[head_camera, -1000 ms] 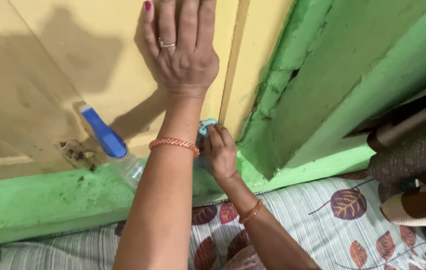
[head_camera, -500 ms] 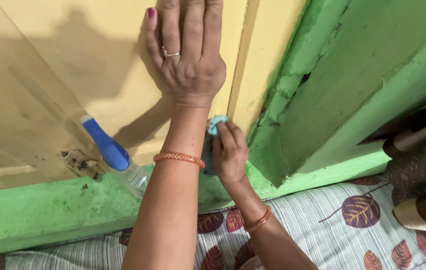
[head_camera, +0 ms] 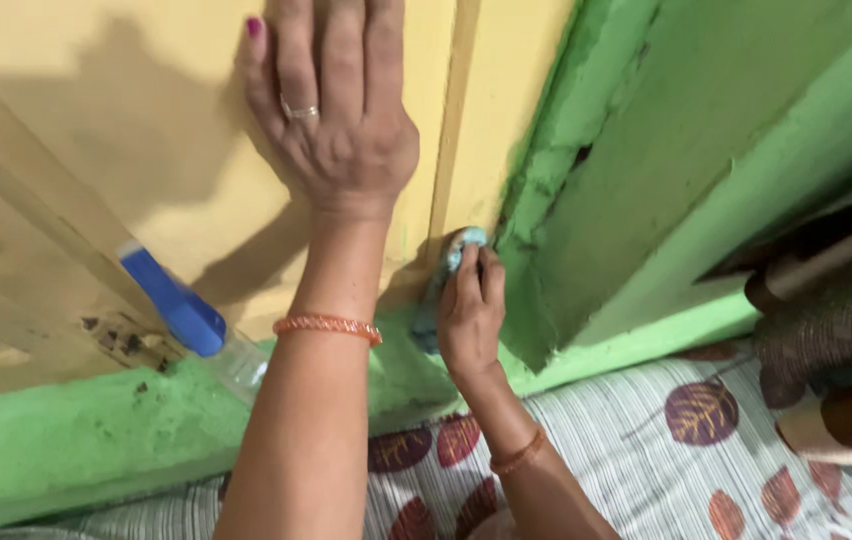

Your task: The person cleans a wooden closet door by spraying it with a cleaning solution and wiping the surface with a blue cloth.

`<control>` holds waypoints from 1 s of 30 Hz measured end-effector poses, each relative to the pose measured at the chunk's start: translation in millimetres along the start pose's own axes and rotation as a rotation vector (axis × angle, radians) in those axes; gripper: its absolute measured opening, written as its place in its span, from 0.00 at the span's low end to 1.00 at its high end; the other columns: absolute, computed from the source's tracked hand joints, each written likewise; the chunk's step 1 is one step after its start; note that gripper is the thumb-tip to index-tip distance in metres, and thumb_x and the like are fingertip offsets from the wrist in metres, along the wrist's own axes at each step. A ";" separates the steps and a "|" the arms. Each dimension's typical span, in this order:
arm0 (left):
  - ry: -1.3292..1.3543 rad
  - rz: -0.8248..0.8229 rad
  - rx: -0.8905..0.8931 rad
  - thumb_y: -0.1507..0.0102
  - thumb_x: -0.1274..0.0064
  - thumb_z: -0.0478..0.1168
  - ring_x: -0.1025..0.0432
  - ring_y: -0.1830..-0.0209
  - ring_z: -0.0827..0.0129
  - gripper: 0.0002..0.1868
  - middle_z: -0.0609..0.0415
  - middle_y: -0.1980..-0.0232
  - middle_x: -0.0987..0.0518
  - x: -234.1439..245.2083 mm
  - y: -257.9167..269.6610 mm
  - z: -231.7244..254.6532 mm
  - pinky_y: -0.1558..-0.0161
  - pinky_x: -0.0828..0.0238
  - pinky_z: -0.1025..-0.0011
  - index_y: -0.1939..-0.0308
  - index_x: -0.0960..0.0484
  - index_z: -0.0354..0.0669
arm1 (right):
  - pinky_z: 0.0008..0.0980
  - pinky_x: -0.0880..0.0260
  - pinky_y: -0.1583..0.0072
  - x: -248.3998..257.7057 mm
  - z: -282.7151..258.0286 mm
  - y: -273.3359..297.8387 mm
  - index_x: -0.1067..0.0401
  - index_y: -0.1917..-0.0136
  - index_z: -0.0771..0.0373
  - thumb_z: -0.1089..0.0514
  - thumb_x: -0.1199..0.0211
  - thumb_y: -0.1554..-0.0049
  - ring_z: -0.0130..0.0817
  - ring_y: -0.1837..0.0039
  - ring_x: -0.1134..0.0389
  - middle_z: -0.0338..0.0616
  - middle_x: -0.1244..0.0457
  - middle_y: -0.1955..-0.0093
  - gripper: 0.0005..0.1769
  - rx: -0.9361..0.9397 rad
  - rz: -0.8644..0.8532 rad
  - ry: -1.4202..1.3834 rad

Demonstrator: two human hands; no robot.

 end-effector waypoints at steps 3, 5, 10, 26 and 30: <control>0.031 0.008 -0.020 0.31 0.56 0.32 0.38 0.30 0.54 0.19 0.53 0.35 0.27 0.5 -1.3 0.0 0.27 0.44 0.48 0.38 0.18 0.46 | 0.47 0.31 0.35 -7.7 0.2 -24.5 0.37 0.28 0.73 0.71 0.44 0.36 0.63 0.34 0.36 0.66 0.41 0.33 0.23 0.027 0.029 0.019; -0.020 -0.067 -0.023 0.30 0.53 0.36 0.36 0.32 0.54 0.16 0.53 0.38 0.26 -5.1 4.5 -1.4 0.28 0.43 0.47 0.40 0.17 0.47 | 0.47 0.32 0.32 -7.5 4.4 -22.9 0.41 0.26 0.72 0.72 0.46 0.36 0.64 0.32 0.37 0.67 0.43 0.30 0.25 0.021 0.023 0.066; 0.016 -0.005 -0.028 0.31 0.55 0.32 0.37 0.30 0.53 0.20 0.54 0.36 0.26 0.1 -1.3 -0.5 0.27 0.43 0.48 0.37 0.18 0.46 | 0.50 0.34 0.33 -21.7 2.4 1.1 0.47 0.24 0.76 0.70 0.46 0.39 0.67 0.32 0.39 0.70 0.47 0.28 0.31 0.012 -0.056 0.173; -0.008 -0.023 -0.024 0.30 0.56 0.31 0.38 0.28 0.54 0.22 0.55 0.33 0.27 -1.7 -0.3 -1.4 0.26 0.46 0.48 0.34 0.19 0.48 | 0.47 0.35 0.36 -28.0 11.7 1.2 0.45 0.25 0.73 0.66 0.51 0.31 0.61 0.38 0.38 0.65 0.43 0.33 0.23 -0.216 -0.227 0.027; -0.026 -0.010 -0.015 0.31 0.56 0.31 0.37 0.28 0.55 0.22 0.57 0.35 0.27 -2.7 -1.4 0.4 0.27 0.45 0.49 0.35 0.18 0.49 | 0.47 0.36 0.33 -33.8 2.5 29.3 0.50 0.22 0.76 0.73 0.53 0.37 0.64 0.34 0.40 0.69 0.49 0.26 0.30 -0.045 -0.232 0.140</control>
Point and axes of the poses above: each hand's wrist, its own y-axis away from the middle knuckle, its own x-axis out of the back of the hand, z = x × y, the point moved 8 cm from there along -y, towards the middle knuckle
